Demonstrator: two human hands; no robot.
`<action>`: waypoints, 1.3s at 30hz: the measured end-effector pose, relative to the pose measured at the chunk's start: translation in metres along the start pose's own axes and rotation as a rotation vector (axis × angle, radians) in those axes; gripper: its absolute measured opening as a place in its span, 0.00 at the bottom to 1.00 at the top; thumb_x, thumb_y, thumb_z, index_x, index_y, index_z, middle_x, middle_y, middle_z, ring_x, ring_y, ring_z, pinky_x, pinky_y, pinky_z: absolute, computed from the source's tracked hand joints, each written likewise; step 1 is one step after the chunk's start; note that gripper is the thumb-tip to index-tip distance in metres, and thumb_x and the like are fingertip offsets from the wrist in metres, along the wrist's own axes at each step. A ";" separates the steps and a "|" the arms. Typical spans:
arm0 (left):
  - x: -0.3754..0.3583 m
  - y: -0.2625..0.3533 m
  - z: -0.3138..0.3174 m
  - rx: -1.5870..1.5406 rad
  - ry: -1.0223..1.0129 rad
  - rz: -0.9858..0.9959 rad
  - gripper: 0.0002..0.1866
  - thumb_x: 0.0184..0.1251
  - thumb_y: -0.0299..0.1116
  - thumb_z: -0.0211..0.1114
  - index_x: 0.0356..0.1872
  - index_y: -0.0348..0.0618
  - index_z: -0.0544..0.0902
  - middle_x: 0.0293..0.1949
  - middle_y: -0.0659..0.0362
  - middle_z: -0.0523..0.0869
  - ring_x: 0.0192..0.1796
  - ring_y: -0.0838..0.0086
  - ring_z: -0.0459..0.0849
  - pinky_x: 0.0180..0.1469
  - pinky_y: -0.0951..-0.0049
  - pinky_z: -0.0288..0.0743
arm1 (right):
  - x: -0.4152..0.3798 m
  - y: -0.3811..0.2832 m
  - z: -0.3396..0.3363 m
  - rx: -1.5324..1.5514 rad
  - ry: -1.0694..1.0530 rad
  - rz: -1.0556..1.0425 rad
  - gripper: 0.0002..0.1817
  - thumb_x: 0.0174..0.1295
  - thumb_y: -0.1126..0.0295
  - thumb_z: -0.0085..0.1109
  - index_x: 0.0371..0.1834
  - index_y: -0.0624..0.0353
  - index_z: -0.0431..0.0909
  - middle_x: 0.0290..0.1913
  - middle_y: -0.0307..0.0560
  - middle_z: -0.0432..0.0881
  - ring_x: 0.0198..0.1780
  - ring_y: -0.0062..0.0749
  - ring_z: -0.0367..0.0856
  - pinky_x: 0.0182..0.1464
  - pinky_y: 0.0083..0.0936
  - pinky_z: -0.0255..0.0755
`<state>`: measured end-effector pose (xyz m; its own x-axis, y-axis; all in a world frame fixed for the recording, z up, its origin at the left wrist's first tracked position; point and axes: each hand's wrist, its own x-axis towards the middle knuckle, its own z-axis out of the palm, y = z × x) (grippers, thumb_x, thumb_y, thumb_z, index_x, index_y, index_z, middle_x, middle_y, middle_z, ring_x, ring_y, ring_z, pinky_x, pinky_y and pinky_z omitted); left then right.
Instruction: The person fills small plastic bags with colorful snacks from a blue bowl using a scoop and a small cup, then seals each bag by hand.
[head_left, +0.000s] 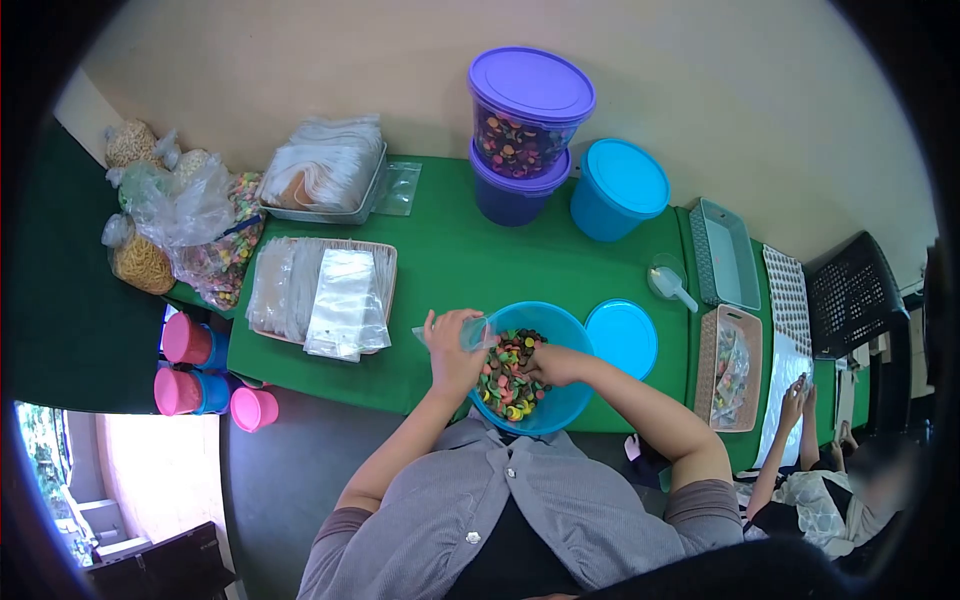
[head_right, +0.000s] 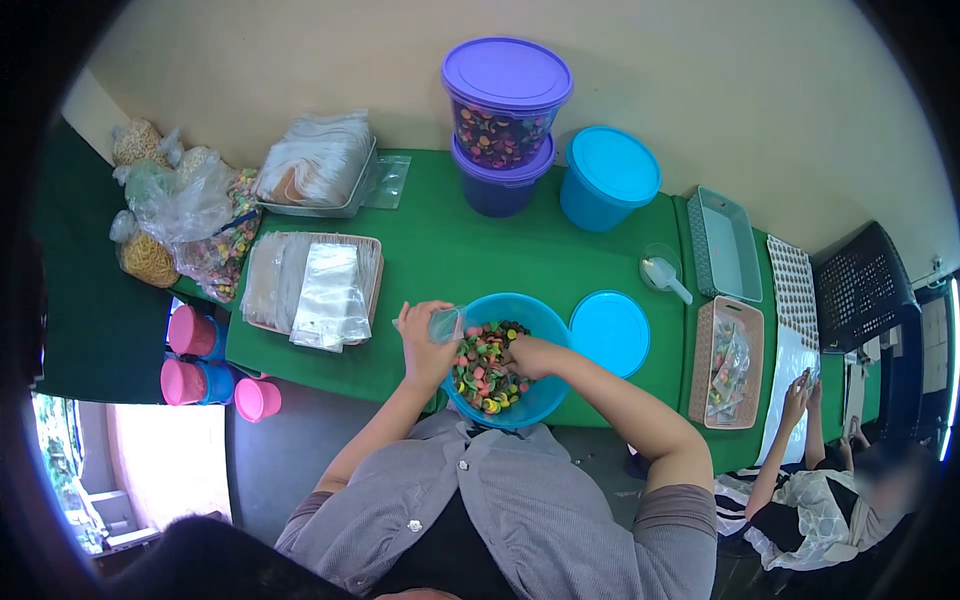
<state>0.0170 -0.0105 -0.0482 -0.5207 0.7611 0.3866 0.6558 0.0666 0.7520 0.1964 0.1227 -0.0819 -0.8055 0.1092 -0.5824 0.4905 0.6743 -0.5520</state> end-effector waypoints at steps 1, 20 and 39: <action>0.000 0.000 0.001 0.006 0.002 0.006 0.18 0.51 0.34 0.73 0.44 0.47 0.78 0.41 0.59 0.81 0.51 0.62 0.78 0.71 0.51 0.52 | -0.003 -0.001 -0.002 0.050 0.020 -0.006 0.14 0.63 0.64 0.55 0.46 0.55 0.85 0.31 0.53 0.85 0.35 0.44 0.84 0.42 0.39 0.75; 0.000 -0.003 0.003 0.027 -0.013 0.023 0.19 0.49 0.31 0.72 0.44 0.46 0.77 0.41 0.59 0.81 0.50 0.63 0.79 0.71 0.51 0.52 | -0.023 -0.019 0.006 1.628 0.687 0.061 0.15 0.70 0.66 0.57 0.51 0.68 0.78 0.40 0.47 0.84 0.38 0.23 0.83 0.43 0.20 0.79; 0.030 0.077 -0.060 -0.485 0.343 0.104 0.19 0.55 0.22 0.72 0.45 0.41 0.73 0.41 0.58 0.81 0.45 0.72 0.83 0.64 0.57 0.67 | -0.076 -0.064 0.023 1.959 1.140 -0.053 0.17 0.74 0.58 0.50 0.48 0.64 0.75 0.34 0.41 0.79 0.34 0.21 0.76 0.38 0.20 0.73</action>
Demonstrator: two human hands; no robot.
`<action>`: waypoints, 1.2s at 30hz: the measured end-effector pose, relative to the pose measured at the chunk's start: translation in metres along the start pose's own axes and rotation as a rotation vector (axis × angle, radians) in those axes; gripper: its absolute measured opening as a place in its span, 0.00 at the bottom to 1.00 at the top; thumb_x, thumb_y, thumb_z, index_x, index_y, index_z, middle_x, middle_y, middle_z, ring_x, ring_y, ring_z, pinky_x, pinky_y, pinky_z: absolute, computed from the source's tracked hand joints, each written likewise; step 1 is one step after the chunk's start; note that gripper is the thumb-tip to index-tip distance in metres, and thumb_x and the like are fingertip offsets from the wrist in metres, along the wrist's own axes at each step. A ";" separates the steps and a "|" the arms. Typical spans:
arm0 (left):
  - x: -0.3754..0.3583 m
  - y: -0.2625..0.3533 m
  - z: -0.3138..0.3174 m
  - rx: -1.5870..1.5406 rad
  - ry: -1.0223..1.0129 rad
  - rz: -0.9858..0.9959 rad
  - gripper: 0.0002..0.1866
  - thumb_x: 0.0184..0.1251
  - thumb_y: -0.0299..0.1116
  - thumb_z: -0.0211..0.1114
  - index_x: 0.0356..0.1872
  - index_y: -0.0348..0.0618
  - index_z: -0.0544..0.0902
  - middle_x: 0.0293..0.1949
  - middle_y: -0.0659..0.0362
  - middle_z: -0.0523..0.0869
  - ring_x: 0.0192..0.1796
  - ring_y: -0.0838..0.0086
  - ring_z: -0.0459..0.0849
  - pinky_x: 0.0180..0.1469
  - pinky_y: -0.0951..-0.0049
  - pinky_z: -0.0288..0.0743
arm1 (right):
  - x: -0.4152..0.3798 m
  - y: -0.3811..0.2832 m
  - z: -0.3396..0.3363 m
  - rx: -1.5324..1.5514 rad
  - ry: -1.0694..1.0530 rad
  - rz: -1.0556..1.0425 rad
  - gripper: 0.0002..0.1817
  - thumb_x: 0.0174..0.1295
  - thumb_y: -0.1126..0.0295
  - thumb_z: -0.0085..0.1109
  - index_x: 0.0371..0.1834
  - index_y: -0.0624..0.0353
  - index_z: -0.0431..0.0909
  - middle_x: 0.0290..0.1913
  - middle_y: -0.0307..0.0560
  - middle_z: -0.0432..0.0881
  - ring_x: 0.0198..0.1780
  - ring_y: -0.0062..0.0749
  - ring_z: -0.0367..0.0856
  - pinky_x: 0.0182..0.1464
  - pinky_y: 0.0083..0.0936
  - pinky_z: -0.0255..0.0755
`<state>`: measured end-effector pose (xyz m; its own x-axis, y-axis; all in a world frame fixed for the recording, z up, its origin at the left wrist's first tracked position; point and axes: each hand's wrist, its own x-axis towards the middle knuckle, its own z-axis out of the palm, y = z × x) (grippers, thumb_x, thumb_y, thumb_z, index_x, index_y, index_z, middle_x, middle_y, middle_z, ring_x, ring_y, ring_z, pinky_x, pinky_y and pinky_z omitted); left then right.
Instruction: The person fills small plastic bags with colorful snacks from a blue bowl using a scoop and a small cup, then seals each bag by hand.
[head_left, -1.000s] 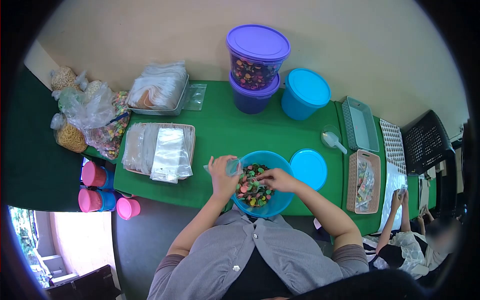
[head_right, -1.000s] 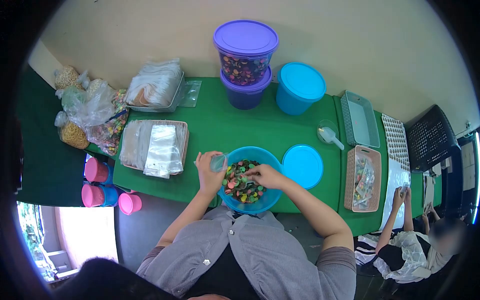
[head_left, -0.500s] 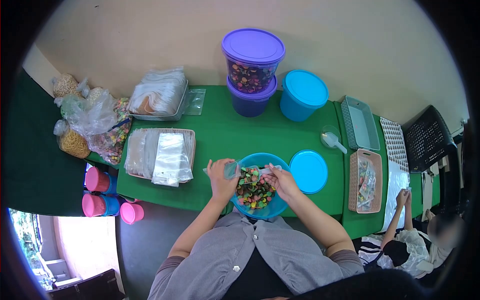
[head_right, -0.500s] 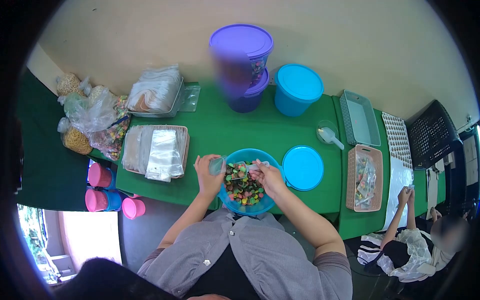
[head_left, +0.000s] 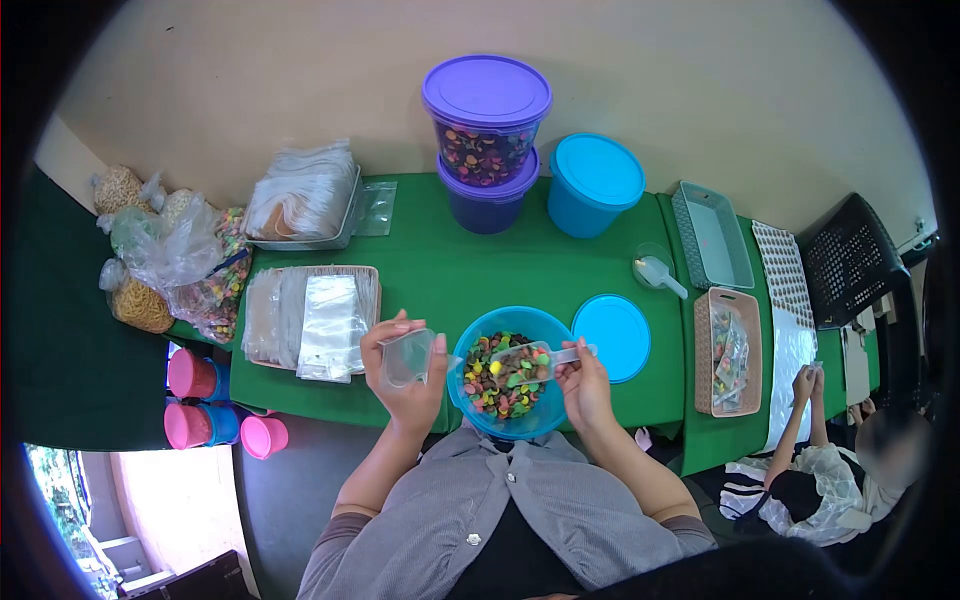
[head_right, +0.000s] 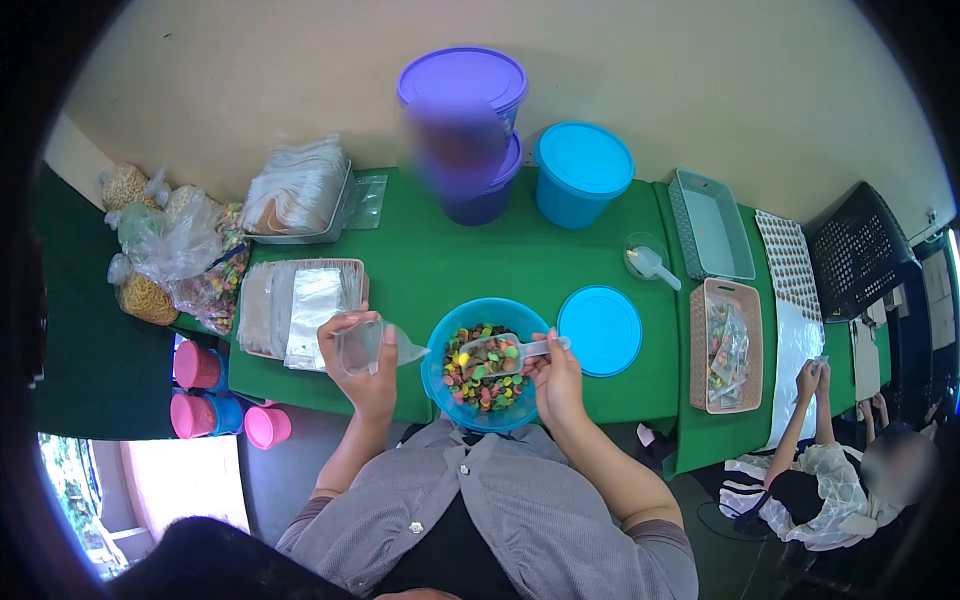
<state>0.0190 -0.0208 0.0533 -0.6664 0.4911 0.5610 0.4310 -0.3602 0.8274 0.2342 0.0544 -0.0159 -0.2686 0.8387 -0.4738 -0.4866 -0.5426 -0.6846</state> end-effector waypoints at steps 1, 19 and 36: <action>0.001 0.003 0.001 -0.068 -0.042 -0.043 0.20 0.55 0.23 0.72 0.46 0.41 0.72 0.40 0.58 0.81 0.45 0.73 0.83 0.61 0.60 0.71 | -0.005 -0.008 0.003 0.001 0.019 -0.077 0.16 0.74 0.58 0.51 0.46 0.63 0.75 0.33 0.40 0.78 0.32 0.21 0.75 0.37 0.19 0.72; -0.061 -0.047 0.050 0.124 -0.913 -0.244 0.35 0.42 0.38 0.79 0.52 0.40 0.71 0.48 0.48 0.79 0.52 0.52 0.79 0.55 0.58 0.73 | -0.024 -0.053 0.002 -0.161 0.162 -0.528 0.15 0.74 0.59 0.51 0.37 0.62 0.76 0.26 0.41 0.79 0.23 0.20 0.74 0.27 0.19 0.68; -0.078 -0.066 0.053 0.169 -0.993 -0.153 0.37 0.36 0.33 0.79 0.53 0.41 0.71 0.48 0.51 0.79 0.53 0.53 0.78 0.54 0.57 0.71 | -0.036 -0.033 0.022 -1.052 0.103 -0.721 0.09 0.70 0.70 0.56 0.38 0.67 0.78 0.27 0.46 0.81 0.26 0.21 0.78 0.30 0.23 0.73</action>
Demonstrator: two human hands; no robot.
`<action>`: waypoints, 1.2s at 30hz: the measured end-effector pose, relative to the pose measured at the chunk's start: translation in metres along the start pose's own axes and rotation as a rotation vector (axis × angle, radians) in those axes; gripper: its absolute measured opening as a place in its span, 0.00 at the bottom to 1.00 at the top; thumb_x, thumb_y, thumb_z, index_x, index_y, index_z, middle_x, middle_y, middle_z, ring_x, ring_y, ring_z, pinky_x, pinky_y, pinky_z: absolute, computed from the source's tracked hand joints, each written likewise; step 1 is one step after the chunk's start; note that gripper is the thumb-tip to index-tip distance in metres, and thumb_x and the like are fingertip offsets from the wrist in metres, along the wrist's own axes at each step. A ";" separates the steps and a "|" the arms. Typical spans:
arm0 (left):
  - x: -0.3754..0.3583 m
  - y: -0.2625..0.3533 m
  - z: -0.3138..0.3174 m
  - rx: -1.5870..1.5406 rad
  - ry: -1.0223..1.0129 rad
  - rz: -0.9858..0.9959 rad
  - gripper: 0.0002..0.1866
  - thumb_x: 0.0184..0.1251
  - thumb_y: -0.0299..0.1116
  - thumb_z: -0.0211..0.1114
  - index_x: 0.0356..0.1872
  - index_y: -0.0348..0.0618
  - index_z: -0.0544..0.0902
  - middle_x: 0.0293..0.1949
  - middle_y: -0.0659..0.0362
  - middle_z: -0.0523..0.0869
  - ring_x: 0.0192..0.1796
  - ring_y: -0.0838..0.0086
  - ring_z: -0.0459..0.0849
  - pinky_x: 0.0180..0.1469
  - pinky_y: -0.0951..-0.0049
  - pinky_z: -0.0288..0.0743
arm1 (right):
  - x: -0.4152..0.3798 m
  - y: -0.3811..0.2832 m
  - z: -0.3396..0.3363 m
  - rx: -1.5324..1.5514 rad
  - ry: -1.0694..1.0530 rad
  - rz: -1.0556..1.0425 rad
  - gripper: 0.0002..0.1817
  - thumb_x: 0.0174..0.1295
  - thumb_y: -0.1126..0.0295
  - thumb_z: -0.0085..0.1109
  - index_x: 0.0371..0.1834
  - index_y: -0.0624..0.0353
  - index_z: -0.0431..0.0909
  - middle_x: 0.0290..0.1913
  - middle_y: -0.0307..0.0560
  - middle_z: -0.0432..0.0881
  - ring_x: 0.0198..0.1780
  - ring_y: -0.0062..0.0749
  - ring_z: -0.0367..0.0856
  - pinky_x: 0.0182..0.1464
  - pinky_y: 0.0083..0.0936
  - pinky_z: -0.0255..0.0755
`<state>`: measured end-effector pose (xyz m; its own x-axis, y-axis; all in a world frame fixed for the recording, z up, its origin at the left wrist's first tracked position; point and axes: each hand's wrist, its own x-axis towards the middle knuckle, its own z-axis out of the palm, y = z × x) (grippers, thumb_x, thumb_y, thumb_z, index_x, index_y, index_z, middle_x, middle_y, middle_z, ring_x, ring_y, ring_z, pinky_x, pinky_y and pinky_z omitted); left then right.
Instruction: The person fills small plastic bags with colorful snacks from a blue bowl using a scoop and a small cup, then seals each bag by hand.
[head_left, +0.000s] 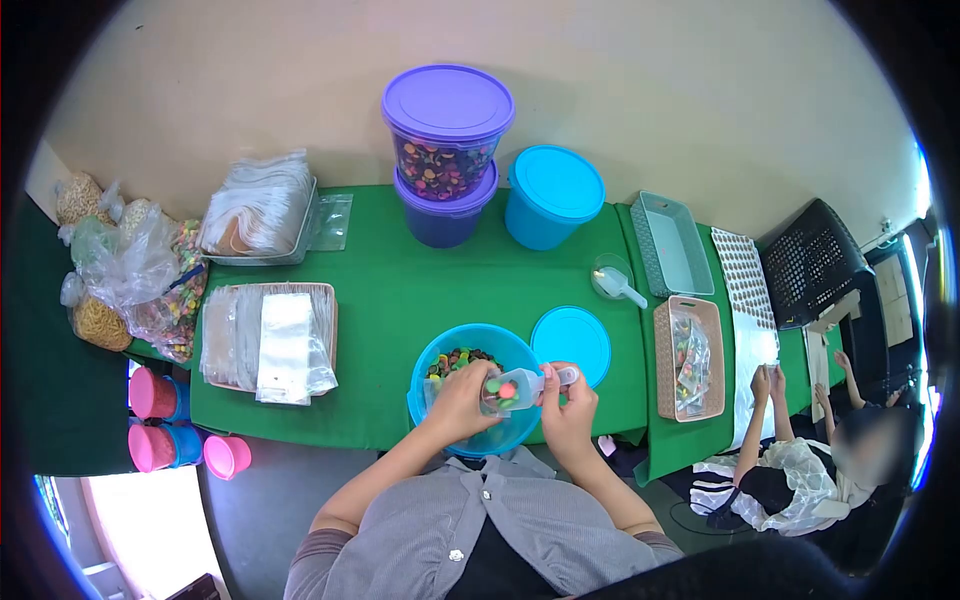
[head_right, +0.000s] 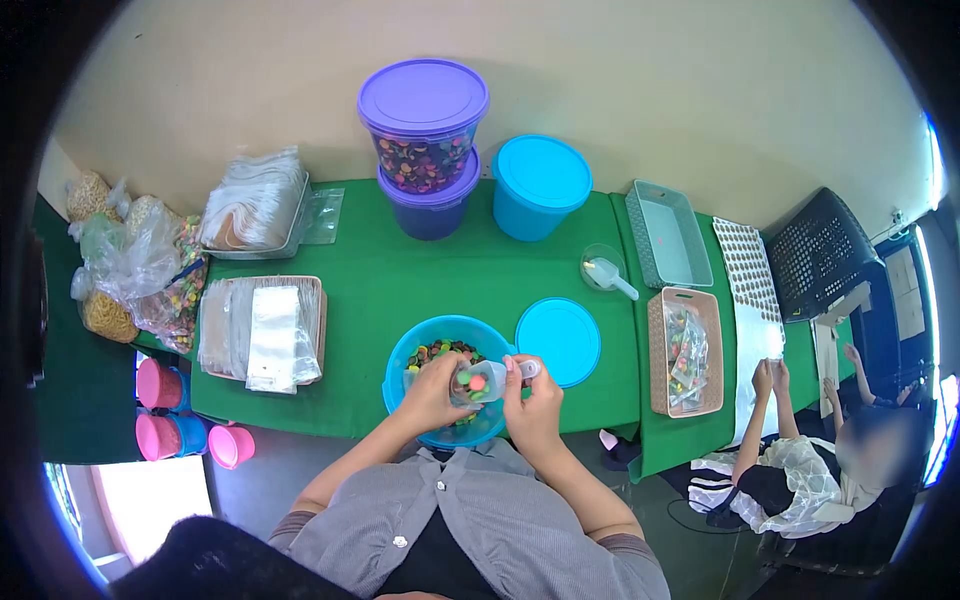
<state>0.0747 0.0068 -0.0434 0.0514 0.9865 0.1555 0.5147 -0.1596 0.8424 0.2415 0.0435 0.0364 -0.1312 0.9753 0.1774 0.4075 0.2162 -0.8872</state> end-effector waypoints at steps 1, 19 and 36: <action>0.000 0.000 0.000 -0.002 0.005 -0.002 0.37 0.36 0.33 0.79 0.53 0.41 0.71 0.48 0.51 0.79 0.53 0.53 0.78 0.54 0.57 0.71 | 0.001 -0.003 -0.001 -0.002 -0.005 -0.003 0.09 0.70 0.70 0.56 0.38 0.67 0.78 0.27 0.46 0.81 0.26 0.21 0.78 0.30 0.23 0.73; 0.011 0.003 -0.062 -0.902 0.335 -0.201 0.31 0.72 0.35 0.62 0.71 0.36 0.63 0.51 0.53 0.83 0.53 0.71 0.82 0.56 0.69 0.76 | 0.008 0.037 -0.009 -0.311 -0.549 -0.080 0.11 0.64 0.66 0.61 0.43 0.61 0.81 0.39 0.51 0.83 0.37 0.41 0.81 0.43 0.32 0.74; 0.021 0.055 -0.048 -0.818 0.226 -0.007 0.14 0.71 0.37 0.63 0.51 0.41 0.76 0.43 0.61 0.80 0.42 0.78 0.79 0.44 0.76 0.75 | 0.022 -0.027 0.023 0.838 -0.285 0.221 0.10 0.63 0.73 0.64 0.46 0.63 0.79 0.40 0.42 0.82 0.37 0.23 0.81 0.31 0.21 0.80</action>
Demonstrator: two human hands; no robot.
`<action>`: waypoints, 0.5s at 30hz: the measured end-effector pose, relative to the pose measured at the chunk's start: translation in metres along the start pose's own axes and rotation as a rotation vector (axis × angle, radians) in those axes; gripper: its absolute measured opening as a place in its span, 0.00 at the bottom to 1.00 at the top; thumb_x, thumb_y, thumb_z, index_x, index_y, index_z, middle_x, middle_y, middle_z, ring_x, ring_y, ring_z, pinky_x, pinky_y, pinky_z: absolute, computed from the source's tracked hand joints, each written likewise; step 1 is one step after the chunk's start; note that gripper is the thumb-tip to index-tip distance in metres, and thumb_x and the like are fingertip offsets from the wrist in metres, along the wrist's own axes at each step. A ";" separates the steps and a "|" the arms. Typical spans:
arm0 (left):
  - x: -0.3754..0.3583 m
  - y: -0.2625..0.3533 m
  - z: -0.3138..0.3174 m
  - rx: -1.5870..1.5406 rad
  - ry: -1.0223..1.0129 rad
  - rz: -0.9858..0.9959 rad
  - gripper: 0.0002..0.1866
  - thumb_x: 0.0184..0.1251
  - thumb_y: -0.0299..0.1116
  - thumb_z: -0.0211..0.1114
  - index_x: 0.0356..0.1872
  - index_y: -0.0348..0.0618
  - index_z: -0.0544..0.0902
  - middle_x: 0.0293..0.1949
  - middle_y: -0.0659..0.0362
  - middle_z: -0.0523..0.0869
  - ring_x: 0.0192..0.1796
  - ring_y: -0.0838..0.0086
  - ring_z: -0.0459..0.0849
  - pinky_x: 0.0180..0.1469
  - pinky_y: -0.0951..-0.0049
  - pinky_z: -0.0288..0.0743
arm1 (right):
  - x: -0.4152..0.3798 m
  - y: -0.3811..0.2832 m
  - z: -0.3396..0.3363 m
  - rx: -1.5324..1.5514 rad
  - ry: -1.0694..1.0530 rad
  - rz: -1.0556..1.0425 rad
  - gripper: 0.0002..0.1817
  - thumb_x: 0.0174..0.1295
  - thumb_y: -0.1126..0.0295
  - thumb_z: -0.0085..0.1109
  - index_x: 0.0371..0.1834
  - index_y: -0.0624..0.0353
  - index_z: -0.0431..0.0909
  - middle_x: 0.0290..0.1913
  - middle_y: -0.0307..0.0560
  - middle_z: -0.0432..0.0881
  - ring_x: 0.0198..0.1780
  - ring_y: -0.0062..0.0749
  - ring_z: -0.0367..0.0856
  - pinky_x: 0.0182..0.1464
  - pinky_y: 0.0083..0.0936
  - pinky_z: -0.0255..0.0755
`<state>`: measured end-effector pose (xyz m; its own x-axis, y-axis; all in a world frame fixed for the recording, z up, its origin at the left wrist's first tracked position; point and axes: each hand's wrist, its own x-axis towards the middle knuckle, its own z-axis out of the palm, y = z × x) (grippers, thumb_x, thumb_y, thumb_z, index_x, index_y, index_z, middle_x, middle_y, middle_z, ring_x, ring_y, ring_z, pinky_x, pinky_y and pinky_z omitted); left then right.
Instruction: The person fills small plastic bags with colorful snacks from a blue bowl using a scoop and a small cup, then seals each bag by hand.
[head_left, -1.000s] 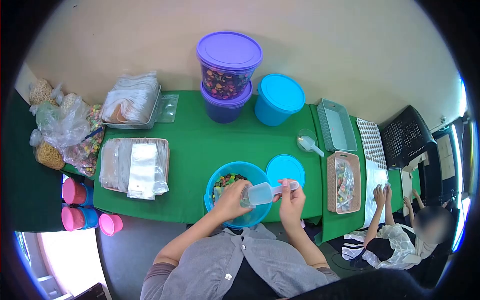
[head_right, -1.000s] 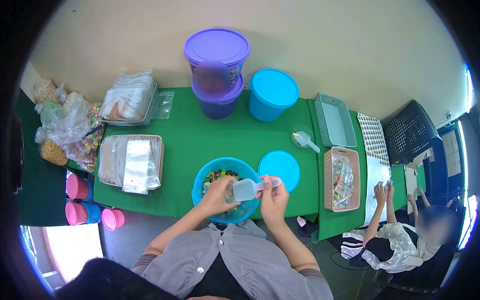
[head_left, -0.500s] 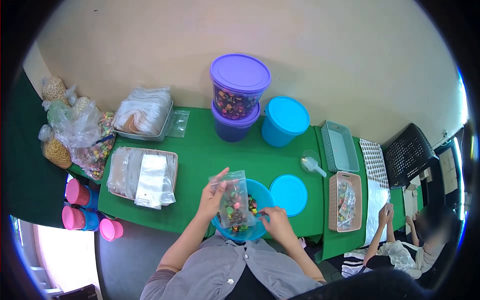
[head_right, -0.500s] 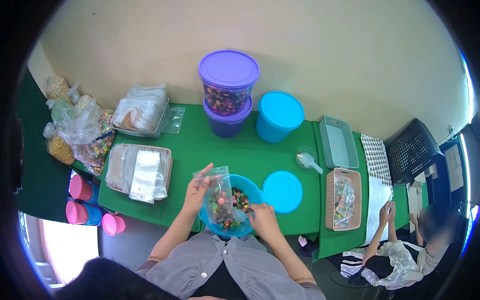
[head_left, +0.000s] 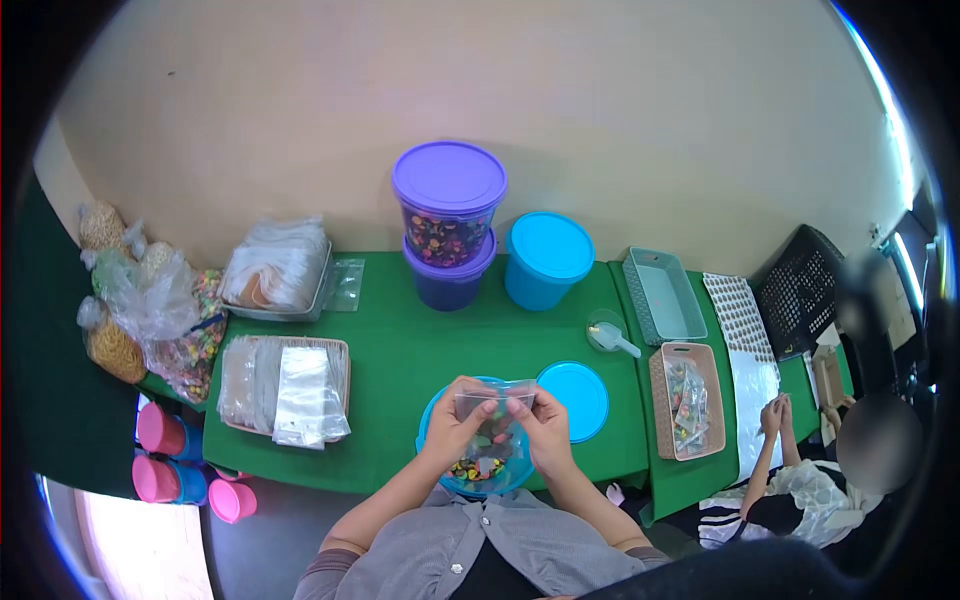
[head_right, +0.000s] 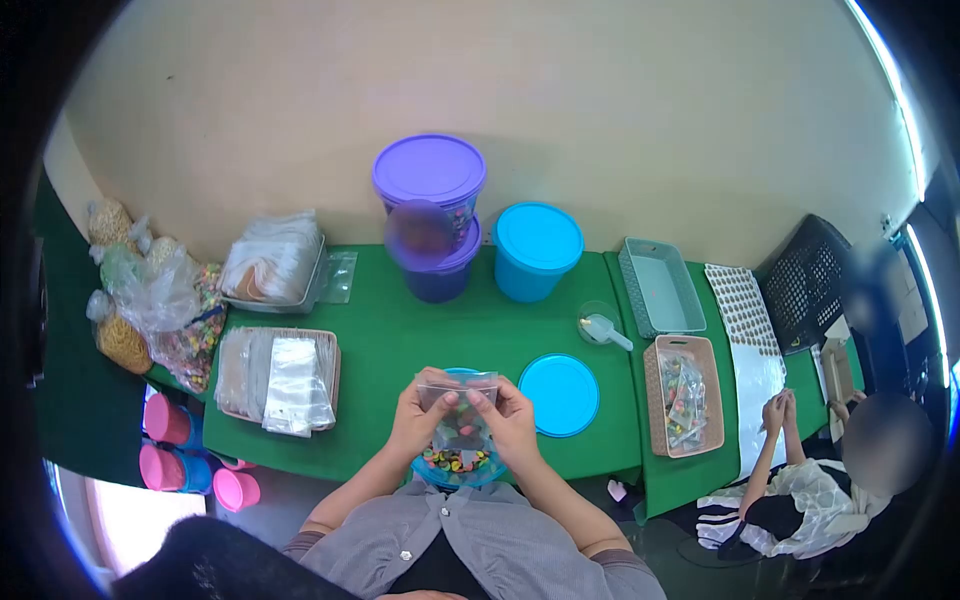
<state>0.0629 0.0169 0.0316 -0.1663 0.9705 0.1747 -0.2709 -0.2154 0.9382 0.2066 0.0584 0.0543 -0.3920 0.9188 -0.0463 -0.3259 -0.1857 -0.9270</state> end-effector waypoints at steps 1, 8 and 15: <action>0.003 0.005 0.001 0.027 0.005 -0.011 0.13 0.70 0.36 0.65 0.48 0.40 0.78 0.41 0.61 0.81 0.41 0.79 0.80 0.43 0.76 0.75 | 0.001 -0.002 0.004 0.018 0.021 -0.059 0.08 0.63 0.73 0.64 0.43 0.63 0.80 0.39 0.42 0.82 0.34 0.23 0.81 0.26 0.19 0.79; 0.017 0.025 0.020 0.169 0.007 0.130 0.09 0.69 0.31 0.65 0.39 0.35 0.85 0.33 0.60 0.87 0.36 0.78 0.83 0.41 0.75 0.77 | -0.001 -0.026 -0.004 -0.072 0.034 -0.298 0.06 0.64 0.74 0.63 0.36 0.66 0.81 0.37 0.43 0.79 0.33 0.26 0.82 0.24 0.22 0.78; 0.026 0.046 0.031 0.132 -0.194 0.047 0.12 0.73 0.32 0.59 0.45 0.34 0.86 0.37 0.52 0.90 0.44 0.71 0.88 0.48 0.72 0.79 | -0.013 -0.055 -0.027 -0.197 0.019 -0.309 0.10 0.68 0.70 0.59 0.43 0.66 0.83 0.40 0.43 0.78 0.37 0.24 0.80 0.35 0.19 0.75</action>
<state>0.0754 0.0356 0.0888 0.0125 0.9652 0.2612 -0.1384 -0.2571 0.9564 0.2531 0.0666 0.0959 -0.2837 0.9278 0.2423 -0.2542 0.1709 -0.9520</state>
